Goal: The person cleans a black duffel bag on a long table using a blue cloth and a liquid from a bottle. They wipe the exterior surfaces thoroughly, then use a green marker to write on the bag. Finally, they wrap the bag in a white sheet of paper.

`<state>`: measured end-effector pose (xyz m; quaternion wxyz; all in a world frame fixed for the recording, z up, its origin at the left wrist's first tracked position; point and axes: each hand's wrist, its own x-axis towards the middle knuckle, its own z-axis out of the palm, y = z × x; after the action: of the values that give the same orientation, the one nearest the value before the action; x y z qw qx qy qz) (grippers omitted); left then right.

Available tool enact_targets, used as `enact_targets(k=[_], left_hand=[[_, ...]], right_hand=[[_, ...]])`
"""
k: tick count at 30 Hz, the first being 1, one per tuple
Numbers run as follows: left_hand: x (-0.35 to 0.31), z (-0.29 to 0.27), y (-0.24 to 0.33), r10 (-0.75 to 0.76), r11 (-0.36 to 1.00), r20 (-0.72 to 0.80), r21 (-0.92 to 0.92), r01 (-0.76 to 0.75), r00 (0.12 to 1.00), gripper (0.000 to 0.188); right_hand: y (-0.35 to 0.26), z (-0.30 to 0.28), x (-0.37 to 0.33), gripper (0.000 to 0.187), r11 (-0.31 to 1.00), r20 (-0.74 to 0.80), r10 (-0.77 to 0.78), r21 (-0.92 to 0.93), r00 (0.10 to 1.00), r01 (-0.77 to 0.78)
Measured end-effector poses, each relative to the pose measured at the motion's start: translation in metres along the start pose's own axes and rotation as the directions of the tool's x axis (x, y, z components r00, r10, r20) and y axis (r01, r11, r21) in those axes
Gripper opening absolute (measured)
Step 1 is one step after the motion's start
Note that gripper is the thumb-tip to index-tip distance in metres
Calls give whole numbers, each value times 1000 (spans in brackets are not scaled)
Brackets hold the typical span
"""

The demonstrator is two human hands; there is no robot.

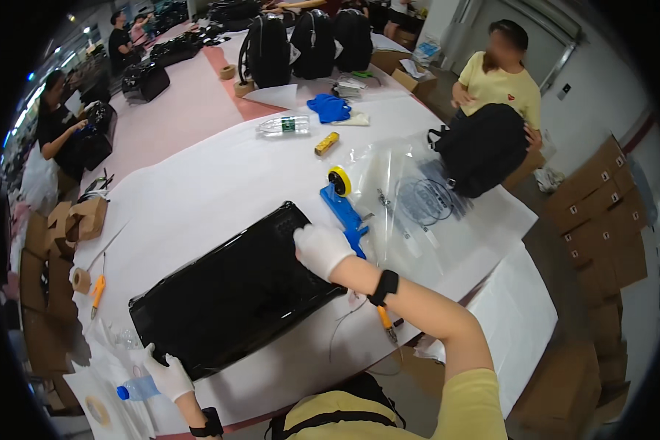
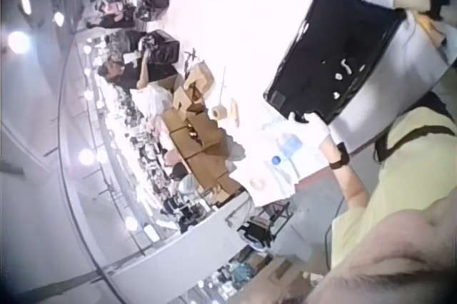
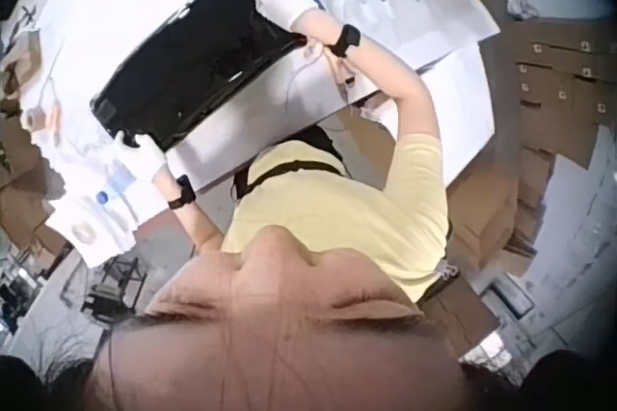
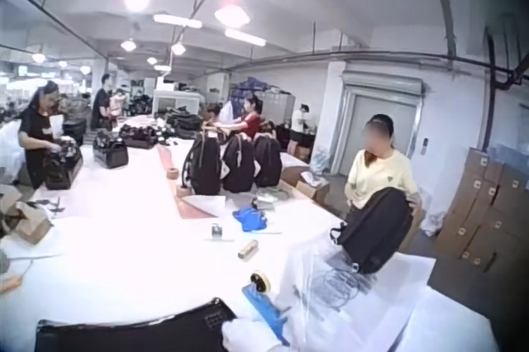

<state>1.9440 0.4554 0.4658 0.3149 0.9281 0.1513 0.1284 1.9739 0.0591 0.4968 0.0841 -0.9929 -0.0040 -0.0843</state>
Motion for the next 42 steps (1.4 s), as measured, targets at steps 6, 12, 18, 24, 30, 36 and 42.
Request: enact_targets(k=[6,12,18,24,30,36,42], left_hand=[[12,-2,13,-25,947,42,321,10,999,69],[10,8,-6,38,949,24,313,-44,999,67],[19,1,-1,-39,926,43,378,20,998,65],[14,9,4,80,892,-23,449,-61,997,64],[17,0,15,-71,891,56,453,38,996,63],[17,4,-2,-8,915,17,402,1,1000,63],[13,4,9,2,883,18,469,-10,1000,64]], right_hand=[[-46,9,3,12,918,159,-396,76,904,388],[20,-14,15,10,919,255,-381,-2,889,394],[44,-6,61,13,944,-343,-209,173,916,280],[-28,19,83,18,864,12,-499,-70,867,498],[-29,-24,9,20,800,508,-598,329,620,501],[52,-81,5,23,985,586,-31,-117,810,123],[23,-42,-8,23,968,333,-136,246,933,53]])
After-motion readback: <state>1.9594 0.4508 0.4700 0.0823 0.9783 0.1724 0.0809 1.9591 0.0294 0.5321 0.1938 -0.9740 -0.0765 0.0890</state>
